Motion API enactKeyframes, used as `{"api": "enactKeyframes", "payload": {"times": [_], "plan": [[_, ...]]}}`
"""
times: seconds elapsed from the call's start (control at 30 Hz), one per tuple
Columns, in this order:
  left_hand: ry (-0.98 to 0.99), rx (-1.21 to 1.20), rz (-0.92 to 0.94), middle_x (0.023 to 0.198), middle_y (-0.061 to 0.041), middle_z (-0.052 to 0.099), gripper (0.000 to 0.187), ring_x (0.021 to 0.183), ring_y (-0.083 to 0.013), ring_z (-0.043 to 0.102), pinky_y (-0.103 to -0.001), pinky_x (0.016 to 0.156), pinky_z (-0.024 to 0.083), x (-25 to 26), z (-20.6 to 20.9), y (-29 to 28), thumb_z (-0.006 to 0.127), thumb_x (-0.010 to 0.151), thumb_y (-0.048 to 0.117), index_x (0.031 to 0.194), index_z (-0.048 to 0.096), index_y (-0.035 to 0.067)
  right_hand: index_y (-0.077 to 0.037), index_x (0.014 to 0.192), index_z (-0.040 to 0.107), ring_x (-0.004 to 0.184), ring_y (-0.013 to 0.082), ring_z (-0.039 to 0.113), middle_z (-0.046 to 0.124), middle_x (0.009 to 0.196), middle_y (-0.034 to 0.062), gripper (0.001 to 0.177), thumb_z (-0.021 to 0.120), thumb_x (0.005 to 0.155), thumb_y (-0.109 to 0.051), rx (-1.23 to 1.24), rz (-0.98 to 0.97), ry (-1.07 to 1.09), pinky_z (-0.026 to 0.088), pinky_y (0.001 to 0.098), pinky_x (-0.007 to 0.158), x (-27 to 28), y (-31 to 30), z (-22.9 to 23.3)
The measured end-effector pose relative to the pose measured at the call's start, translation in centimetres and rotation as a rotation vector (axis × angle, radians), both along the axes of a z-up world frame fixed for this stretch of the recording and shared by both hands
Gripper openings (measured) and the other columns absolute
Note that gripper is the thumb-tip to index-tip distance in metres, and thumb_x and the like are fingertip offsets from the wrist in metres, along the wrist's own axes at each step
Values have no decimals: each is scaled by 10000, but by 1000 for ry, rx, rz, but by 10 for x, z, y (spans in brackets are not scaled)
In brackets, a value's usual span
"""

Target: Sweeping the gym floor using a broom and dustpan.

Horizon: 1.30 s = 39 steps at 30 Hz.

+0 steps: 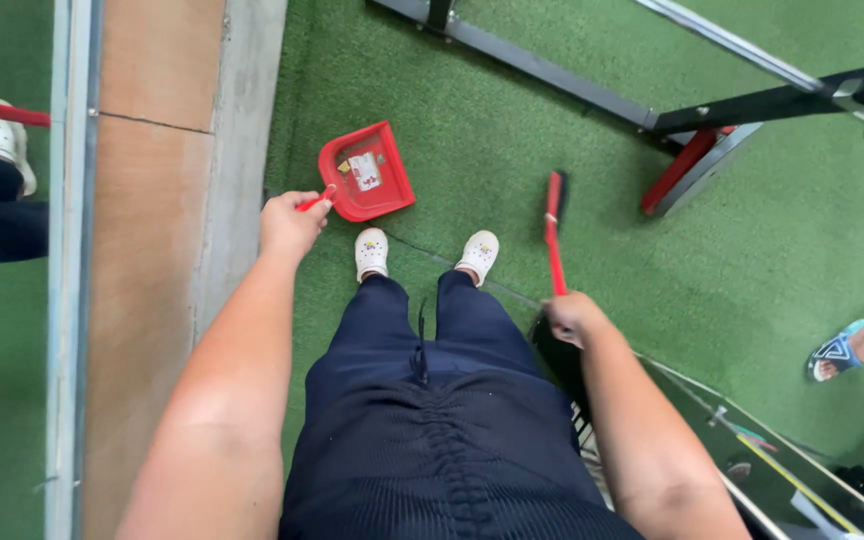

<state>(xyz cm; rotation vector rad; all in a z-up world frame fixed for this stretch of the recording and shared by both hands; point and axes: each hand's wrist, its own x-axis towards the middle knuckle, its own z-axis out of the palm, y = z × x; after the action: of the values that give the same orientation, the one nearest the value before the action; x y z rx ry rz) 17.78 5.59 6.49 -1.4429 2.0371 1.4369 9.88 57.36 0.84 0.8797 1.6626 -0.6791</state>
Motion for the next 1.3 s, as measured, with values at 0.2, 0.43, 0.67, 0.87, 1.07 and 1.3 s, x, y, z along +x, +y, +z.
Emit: {"api": "enactKeyframes", "payload": {"times": [0.2,0.43,0.67,0.87,1.07,1.3], "plan": [[-35,-100,-91,780,-71,762,329,662,-110,701,-305,645,549,-5,-6,-21,808,873,268,1123,766,60,2,1171,609,439,211,600,632,654,88,314,676,930,-186,-151,579,106,482,368,390,50,-175,58],[56,22,-32,779,-50,752,320,614,-99,678,-282,554,535,6,-23,-79,807,874,235,1117,742,38,-166,1432,553,454,105,383,458,640,-19,493,627,946,-199,-264,201,54,301,289,387,32,-137,140],[133,97,96,755,-57,730,332,550,-87,621,-249,470,482,68,-33,-113,779,906,219,1172,716,30,-255,1286,526,481,77,354,421,652,-50,316,578,982,-187,-56,14,48,259,253,409,-27,-33,136],[118,90,231,736,-55,721,314,525,-87,601,-250,449,466,90,-43,-100,777,901,198,1149,722,13,-105,827,448,422,125,351,399,569,-16,276,567,1026,-256,-49,-76,99,263,298,374,-67,-90,3],[68,60,217,733,-52,724,292,530,-85,602,-253,462,476,77,-29,-96,780,893,196,1125,743,23,121,1003,714,696,363,764,751,855,269,275,574,886,-84,29,660,107,614,480,583,3,-277,-30],[77,66,249,732,-56,725,301,543,-93,626,-263,481,491,69,-37,-105,786,890,188,1129,733,14,-3,1411,506,826,414,692,706,974,262,752,828,783,-263,-342,1179,701,554,489,704,73,-237,-34]]}}
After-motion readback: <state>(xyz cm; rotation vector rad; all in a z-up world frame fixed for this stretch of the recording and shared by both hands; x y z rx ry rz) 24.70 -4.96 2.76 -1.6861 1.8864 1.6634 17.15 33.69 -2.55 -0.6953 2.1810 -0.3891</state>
